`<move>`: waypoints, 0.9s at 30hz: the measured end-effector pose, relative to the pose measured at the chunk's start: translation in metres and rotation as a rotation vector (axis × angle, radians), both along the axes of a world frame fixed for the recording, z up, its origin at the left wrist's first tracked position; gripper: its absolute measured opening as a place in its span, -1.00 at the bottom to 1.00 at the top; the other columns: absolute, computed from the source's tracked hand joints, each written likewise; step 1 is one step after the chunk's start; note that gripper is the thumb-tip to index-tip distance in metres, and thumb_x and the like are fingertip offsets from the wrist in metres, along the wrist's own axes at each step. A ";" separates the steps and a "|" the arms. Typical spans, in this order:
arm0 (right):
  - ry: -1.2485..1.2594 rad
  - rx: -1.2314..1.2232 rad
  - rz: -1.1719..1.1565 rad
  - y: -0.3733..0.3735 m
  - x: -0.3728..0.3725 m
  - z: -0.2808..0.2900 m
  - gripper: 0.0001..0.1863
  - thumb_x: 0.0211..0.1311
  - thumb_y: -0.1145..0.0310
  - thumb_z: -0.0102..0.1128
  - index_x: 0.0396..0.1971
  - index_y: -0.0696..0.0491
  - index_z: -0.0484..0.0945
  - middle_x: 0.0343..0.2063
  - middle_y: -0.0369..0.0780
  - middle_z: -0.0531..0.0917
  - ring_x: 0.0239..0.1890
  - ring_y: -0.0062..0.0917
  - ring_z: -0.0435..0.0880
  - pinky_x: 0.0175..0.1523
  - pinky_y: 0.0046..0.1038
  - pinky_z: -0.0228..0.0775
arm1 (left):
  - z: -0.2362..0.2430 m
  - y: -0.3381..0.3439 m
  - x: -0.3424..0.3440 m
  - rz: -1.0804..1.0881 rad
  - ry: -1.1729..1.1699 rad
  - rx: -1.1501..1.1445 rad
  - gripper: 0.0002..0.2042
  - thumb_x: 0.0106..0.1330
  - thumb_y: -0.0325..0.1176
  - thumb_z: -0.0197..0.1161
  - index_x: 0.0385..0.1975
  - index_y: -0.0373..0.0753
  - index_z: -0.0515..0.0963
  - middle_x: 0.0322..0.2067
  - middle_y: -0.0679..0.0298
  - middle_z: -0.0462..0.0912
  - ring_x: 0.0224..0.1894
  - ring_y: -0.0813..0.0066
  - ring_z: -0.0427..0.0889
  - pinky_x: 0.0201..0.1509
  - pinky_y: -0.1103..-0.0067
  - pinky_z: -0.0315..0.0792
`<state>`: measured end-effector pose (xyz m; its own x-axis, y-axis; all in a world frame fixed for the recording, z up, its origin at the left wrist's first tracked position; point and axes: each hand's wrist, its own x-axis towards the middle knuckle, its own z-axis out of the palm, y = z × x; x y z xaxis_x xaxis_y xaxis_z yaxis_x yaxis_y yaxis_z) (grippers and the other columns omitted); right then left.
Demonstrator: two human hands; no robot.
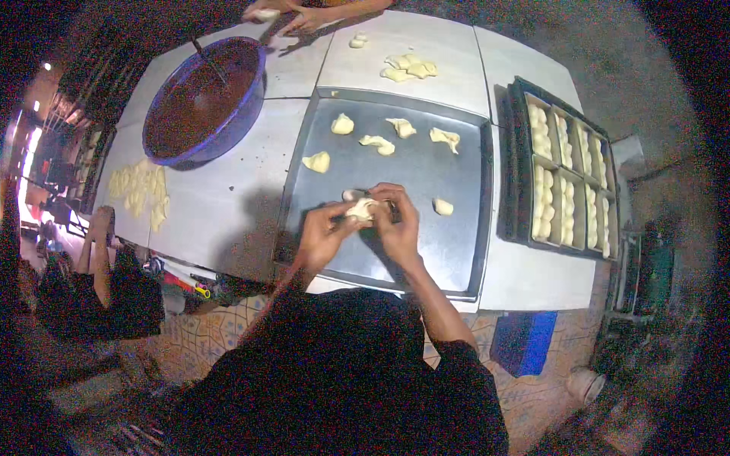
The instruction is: The person prepares filled bread dough by taking dough pieces, coating them with chocolate filling from a bowl, wrapping and shaping the dough by hand, and placing the shaped dough rolls onto a metal baking tray.
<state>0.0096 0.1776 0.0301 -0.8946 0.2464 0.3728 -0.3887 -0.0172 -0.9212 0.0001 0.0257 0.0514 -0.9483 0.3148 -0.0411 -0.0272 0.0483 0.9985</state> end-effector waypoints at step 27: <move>-0.551 0.315 0.116 0.175 -0.021 -0.059 -0.48 -0.04 0.52 0.25 0.03 0.14 0.45 -0.07 -0.13 0.53 -0.04 -0.45 0.52 0.08 -0.49 0.34 | -0.036 -0.006 -0.015 0.155 0.637 -0.360 -0.78 0.13 -0.58 0.22 -0.20 -0.30 0.54 -0.22 0.21 0.60 -0.16 0.55 0.56 -0.07 0.63 0.44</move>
<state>-0.0118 0.3529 -0.0292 -0.9899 0.0898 -0.1100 0.1306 0.2727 -0.9532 -0.0144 0.0201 0.0158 -0.8553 0.2465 0.4557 0.5181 0.4182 0.7461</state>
